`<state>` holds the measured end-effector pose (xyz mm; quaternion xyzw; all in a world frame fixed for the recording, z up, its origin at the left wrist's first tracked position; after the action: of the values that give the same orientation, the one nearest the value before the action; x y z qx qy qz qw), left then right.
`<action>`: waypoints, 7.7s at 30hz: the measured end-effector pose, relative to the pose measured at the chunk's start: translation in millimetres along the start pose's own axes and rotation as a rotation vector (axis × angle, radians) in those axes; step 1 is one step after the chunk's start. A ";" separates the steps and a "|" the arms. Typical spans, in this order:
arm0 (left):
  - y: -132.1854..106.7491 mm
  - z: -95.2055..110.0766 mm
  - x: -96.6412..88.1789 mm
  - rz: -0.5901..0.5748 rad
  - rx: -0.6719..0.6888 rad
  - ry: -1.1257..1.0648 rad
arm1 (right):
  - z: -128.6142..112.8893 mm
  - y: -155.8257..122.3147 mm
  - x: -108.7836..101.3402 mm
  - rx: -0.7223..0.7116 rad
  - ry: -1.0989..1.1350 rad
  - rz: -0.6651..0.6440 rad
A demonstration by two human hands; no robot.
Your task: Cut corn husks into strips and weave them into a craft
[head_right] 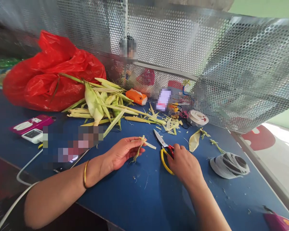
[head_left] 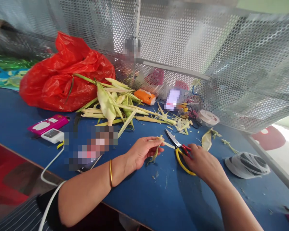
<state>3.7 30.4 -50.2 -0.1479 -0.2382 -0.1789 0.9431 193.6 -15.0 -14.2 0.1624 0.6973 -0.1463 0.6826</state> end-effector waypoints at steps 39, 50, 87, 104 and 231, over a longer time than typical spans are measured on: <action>-9.3 -1.5 15.4 -0.169 0.007 0.166 | -40.4 -21.2 -22.8 -0.373 0.832 -0.050; -0.4 13.0 4.6 -0.035 0.155 0.177 | 3.3 8.9 18.5 -0.051 -0.110 -0.025; -2.4 64.5 -9.6 0.111 0.646 0.559 | -14.4 -21.9 -28.4 -0.289 0.493 -0.091; -14.1 75.9 -10.3 0.268 0.881 1.053 | -22.6 -30.5 -33.8 -0.312 0.538 -0.052; 8.9 17.5 -8.3 0.043 0.177 0.218 | 5.1 -9.1 -9.7 0.061 -0.046 -0.039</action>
<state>-6.4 47.0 -41.4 -0.0492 -0.1460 -0.1518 0.9763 194.5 -25.7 -4.8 0.1661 0.6795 -0.1847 0.6903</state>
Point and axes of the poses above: each hand's wrist, its own y-axis towards the middle knuckle, its own x-axis out of the palm, z = x × y, the point moved 8 cm from there along y, towards the middle knuckle, and after that the axes turned 14 degrees about x, right-handed, at the moved point
